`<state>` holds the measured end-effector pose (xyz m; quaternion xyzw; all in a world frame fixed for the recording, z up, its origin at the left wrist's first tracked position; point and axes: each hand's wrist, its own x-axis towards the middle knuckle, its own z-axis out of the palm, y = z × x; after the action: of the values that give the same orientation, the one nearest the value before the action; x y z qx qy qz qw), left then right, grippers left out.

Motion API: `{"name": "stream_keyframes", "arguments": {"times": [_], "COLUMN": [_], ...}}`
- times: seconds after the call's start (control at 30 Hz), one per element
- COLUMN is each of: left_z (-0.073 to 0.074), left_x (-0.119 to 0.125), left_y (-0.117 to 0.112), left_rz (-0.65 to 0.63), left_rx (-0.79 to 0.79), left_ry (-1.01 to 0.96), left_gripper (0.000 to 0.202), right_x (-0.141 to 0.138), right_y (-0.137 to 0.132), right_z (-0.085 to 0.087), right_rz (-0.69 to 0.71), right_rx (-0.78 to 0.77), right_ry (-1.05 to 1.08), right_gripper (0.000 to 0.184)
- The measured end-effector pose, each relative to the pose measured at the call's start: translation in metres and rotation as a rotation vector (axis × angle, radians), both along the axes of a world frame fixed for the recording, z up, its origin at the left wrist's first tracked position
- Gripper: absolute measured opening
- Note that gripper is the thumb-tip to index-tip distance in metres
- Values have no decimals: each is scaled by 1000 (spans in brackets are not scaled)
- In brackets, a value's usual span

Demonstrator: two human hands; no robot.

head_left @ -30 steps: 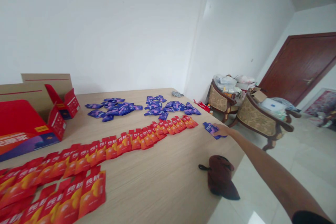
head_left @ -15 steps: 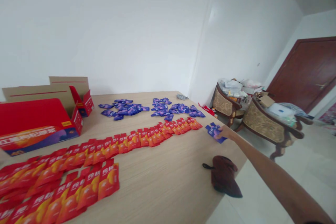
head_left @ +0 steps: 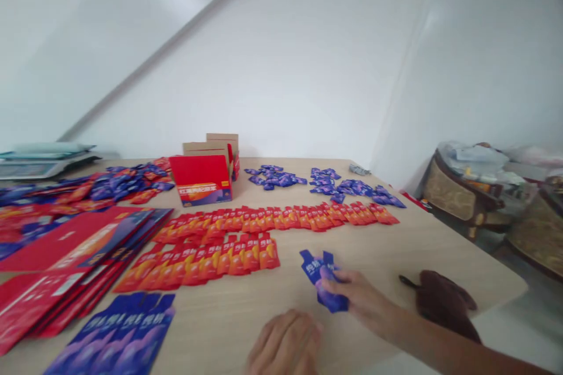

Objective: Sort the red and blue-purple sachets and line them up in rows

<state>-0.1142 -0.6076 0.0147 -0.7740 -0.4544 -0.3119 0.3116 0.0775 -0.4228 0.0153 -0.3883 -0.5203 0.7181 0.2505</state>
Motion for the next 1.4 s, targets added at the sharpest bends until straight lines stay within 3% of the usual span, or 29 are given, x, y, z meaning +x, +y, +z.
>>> {"name": "stream_keyframes", "arguments": {"times": [0.07,0.13,0.27,0.4,0.5,0.6,0.73,0.83,0.93,1.07,1.17,1.4], "left_z": [17,26,30,36,38,30,2,-22,-36,-40,-39,-36], "left_x": [5,4,-9,-26,-47,-78,-121,-145,-162,-181,-195,-208], "left_y": [-3,-13,-46,-82,-108,-132,-155,-164,-168,-173,-177,-178], "left_rz": [-26,-40,-1,92,110,142,220,243,249,249,247,217], "left_rx": [25,8,-46,-117,-133,-131,-148,-184,-264,-390,-453,-591], "left_ry": [-6,-28,-53,-63,-72,-61,-59,-42,-33,-62,-81,-238], "left_gripper": [23,20,18,26,27,25,27,29,27,27,31,38], "right_x": [-33,-55,-80,-97,-108,-117,-131,-151,-179,-213,-226,-228], "right_y": [-46,-78,-114,-136,-138,-126,-112,-117,-129,-143,-146,-136], "right_z": [-2,1,0,-20,-27,-21,-19,-31,-47,-67,-71,-44], "right_rz": [9,21,58,40,73,232,340,314,289,232,239,570], "right_rx": [-102,-141,-144,-153,-119,26,190,234,233,251,444,951], "right_ry": [46,69,76,51,33,-47,-150,-109,-74,-142,-255,-517], "right_gripper": [52,52,52,53,54,51,47,46,43,52,60,24]}}
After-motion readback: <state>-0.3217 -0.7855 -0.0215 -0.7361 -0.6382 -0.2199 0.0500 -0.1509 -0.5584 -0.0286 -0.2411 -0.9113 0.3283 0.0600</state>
